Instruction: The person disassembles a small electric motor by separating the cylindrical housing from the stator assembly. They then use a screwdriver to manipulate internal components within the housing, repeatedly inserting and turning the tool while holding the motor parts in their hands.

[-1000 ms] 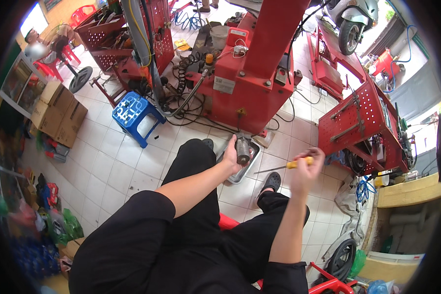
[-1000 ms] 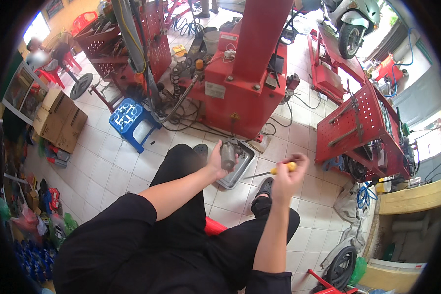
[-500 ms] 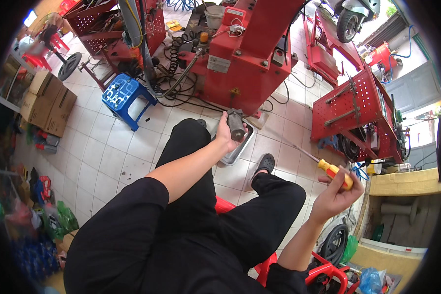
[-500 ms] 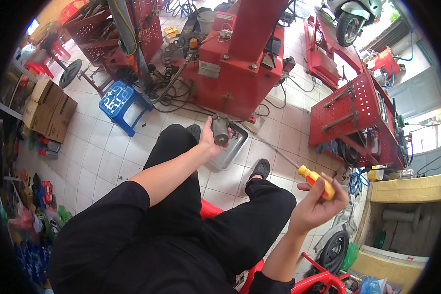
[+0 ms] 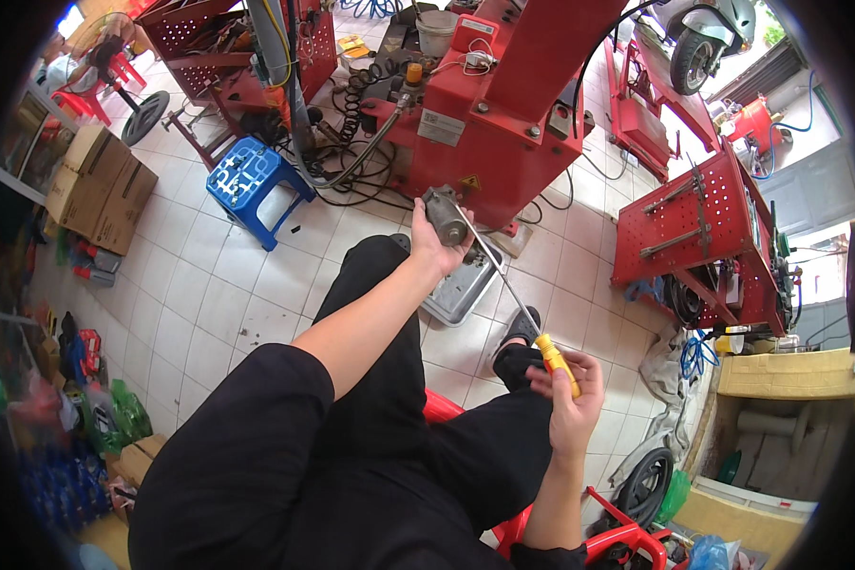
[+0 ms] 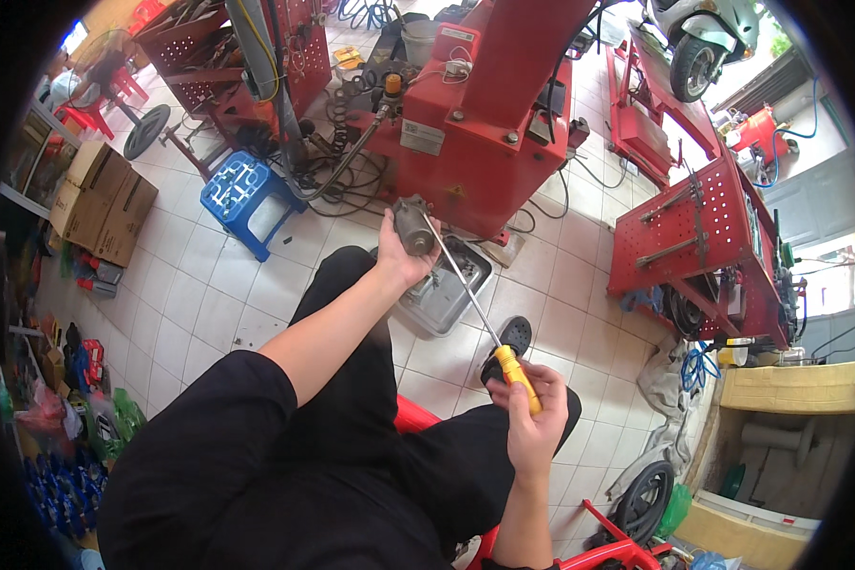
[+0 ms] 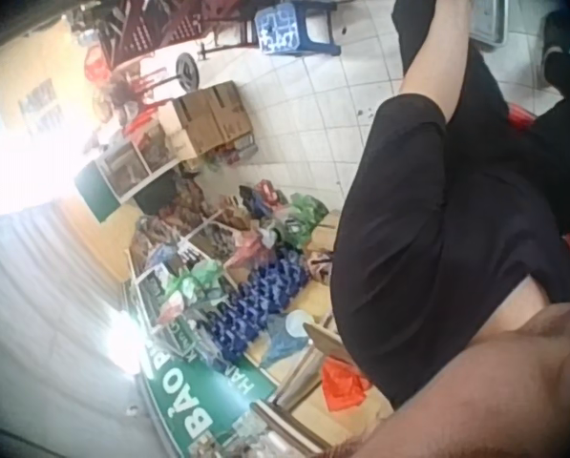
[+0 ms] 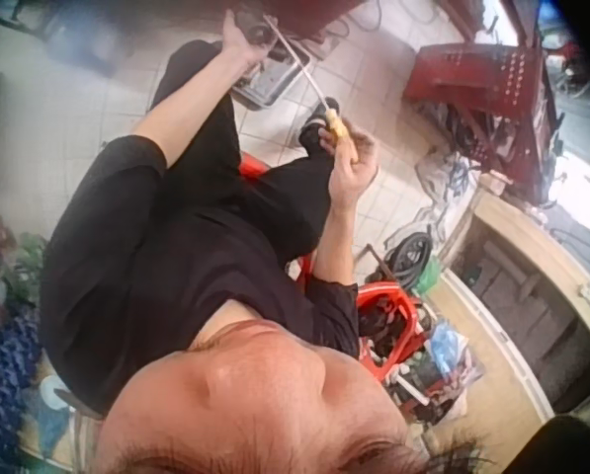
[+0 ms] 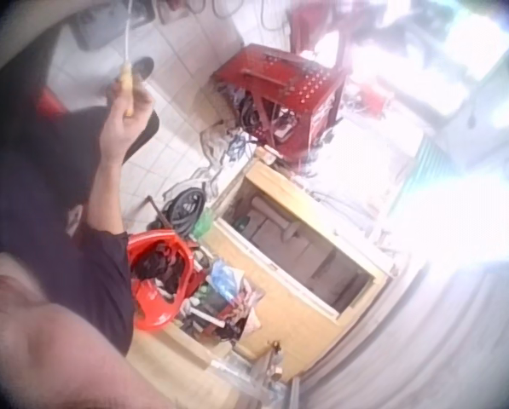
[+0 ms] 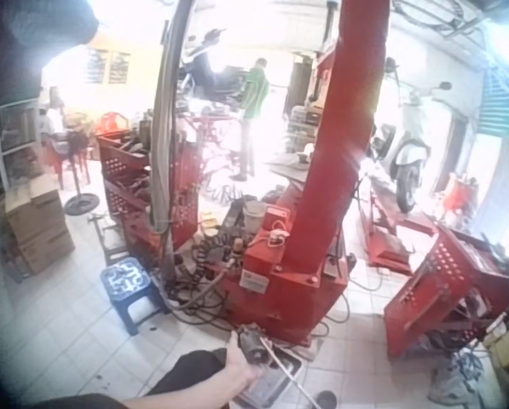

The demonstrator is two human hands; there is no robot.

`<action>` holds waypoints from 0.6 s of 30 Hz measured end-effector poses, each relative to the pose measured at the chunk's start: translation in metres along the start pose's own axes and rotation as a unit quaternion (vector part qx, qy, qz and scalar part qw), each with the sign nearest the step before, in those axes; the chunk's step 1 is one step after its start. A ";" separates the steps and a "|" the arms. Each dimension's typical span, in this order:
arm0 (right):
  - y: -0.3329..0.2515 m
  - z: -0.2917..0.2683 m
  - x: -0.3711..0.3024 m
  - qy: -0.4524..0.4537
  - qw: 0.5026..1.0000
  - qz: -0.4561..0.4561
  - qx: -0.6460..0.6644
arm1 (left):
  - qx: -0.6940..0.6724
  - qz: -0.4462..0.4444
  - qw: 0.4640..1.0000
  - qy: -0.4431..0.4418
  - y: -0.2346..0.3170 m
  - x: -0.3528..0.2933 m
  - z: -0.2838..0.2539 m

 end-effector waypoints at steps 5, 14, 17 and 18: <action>0.005 -0.010 0.001 -0.074 0.955 0.159 -0.239 | 0.040 -0.003 0.999 0.008 0.002 -0.003 0.006; 0.012 -0.005 -0.008 -0.030 0.976 -0.010 -0.217 | 0.088 0.002 0.996 0.009 0.004 0.005 0.000; 0.013 -0.003 -0.010 -0.030 0.978 -0.003 -0.208 | 0.099 0.010 0.995 0.012 0.001 0.005 0.000; 0.014 -0.002 -0.009 -0.028 0.976 -0.012 -0.214 | 0.103 0.009 0.995 0.010 0.001 0.005 0.000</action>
Point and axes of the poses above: each hand's wrist, its own x-axis towards the middle knuckle, its own z-axis out of the palm, y = z × x, the point moved 2 cm from there along x, towards the middle knuckle, and after that the axes turned 4 degrees about z, right-handed, at the moved point
